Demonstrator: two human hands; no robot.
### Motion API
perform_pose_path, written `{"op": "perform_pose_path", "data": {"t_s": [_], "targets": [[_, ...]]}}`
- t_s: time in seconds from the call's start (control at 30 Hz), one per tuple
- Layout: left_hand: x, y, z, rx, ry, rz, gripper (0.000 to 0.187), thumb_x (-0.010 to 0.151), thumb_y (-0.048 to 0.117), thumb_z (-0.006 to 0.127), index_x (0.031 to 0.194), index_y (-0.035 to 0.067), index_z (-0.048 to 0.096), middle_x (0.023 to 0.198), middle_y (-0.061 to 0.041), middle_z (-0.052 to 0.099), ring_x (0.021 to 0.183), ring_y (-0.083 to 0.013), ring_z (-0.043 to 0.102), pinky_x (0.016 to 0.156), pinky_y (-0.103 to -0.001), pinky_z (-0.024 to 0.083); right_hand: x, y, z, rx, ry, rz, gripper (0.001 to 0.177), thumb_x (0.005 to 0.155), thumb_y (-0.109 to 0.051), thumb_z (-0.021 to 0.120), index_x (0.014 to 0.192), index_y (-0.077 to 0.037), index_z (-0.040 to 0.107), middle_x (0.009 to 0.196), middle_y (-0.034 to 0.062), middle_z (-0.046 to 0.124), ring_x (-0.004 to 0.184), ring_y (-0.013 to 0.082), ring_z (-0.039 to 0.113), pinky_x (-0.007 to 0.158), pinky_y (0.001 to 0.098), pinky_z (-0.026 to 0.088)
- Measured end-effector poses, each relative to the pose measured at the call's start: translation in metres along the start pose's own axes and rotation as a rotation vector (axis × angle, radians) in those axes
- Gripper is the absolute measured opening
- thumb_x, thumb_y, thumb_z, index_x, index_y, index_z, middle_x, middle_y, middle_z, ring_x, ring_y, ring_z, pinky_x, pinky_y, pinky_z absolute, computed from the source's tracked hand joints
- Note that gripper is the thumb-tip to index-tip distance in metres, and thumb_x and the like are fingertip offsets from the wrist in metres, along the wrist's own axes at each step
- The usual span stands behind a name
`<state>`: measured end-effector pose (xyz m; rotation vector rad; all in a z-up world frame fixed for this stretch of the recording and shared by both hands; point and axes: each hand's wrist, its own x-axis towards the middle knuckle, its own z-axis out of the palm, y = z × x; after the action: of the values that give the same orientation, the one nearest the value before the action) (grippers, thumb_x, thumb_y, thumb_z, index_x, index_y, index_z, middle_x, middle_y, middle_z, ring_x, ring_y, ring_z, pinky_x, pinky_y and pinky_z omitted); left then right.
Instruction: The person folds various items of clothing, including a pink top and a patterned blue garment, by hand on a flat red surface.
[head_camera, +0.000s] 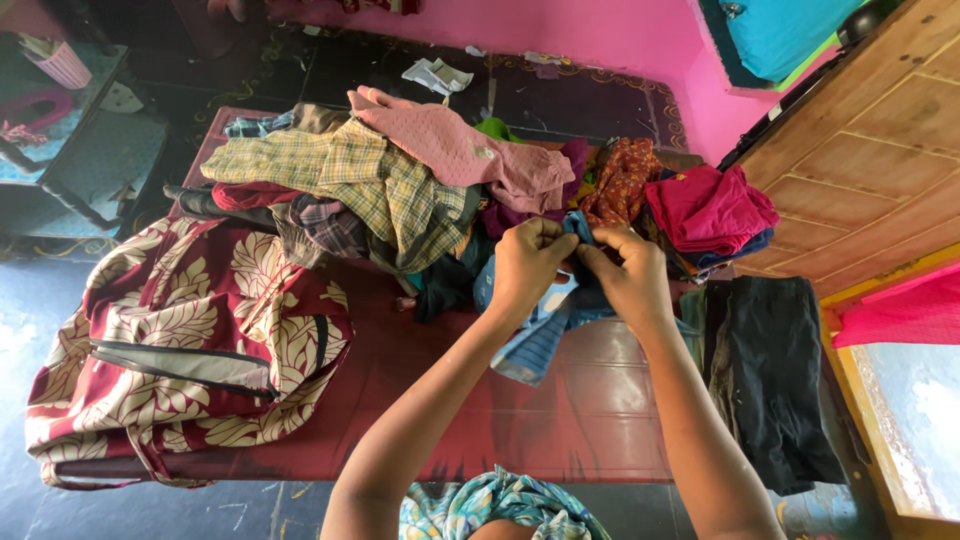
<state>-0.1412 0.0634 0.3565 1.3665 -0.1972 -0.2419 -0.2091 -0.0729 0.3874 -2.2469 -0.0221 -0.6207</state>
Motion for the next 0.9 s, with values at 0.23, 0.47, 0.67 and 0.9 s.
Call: {"op": "perform_pose_path", "data": {"t_s": [0.23, 0.47, 0.67, 0.9], "targets": [[0.004, 0.001, 0.007, -0.099, 0.044, -0.011, 0.019, 0.087, 0.010, 0.073, 0.096, -0.006, 0.068, 0.082, -0.009, 0.074, 0.067, -0.0122, 0.074, 0.055, -0.029, 0.063, -0.009, -0.006, 0.001, -0.361, -0.153, 0.003, 0.067, 0.077, -0.019, 0.085, 0.136, -0.002, 0.058, 0.115, 0.0233, 0.072, 0.102, 0.0373, 0.070, 0.082, 0.0427, 0.053], [-0.014, -0.033, -0.019, 0.096, 0.157, 0.454, 0.014, 0.097, 0.005, 0.069, 0.111, 0.002, 0.072, 0.097, -0.008, 0.076, 0.089, -0.0131, 0.073, 0.080, -0.028, 0.057, 0.015, 0.041, 0.001, 0.295, -0.047, 0.384, 0.061, 0.081, -0.006, 0.074, 0.137, -0.007, 0.051, 0.114, 0.0134, 0.073, 0.100, 0.0244, 0.073, 0.088, 0.0376, 0.058], [-0.063, -0.131, -0.056, 0.234, 0.308, 0.579, 0.024, 0.099, 0.012, 0.064, 0.123, 0.006, 0.062, 0.118, -0.012, 0.068, 0.113, -0.0225, 0.074, 0.098, -0.036, 0.060, 0.017, 0.018, -0.016, 0.786, -0.049, 0.557, 0.038, 0.085, -0.004, 0.067, 0.121, -0.009, 0.055, 0.101, 0.0066, 0.067, 0.088, 0.0208, 0.070, 0.073, 0.0380, 0.061], [-0.050, -0.152, -0.053, 0.684, 0.293, 0.715, 0.062, 0.077, 0.028, 0.082, 0.129, 0.001, 0.063, 0.148, -0.026, 0.051, 0.143, -0.0451, 0.037, 0.112, -0.059, 0.035, 0.008, -0.027, -0.019, 0.848, -0.080, 0.550, 0.030, 0.088, -0.007, 0.066, 0.117, -0.009, 0.057, 0.099, 0.0074, 0.069, 0.086, 0.0219, 0.071, 0.072, 0.0382, 0.058]]}}
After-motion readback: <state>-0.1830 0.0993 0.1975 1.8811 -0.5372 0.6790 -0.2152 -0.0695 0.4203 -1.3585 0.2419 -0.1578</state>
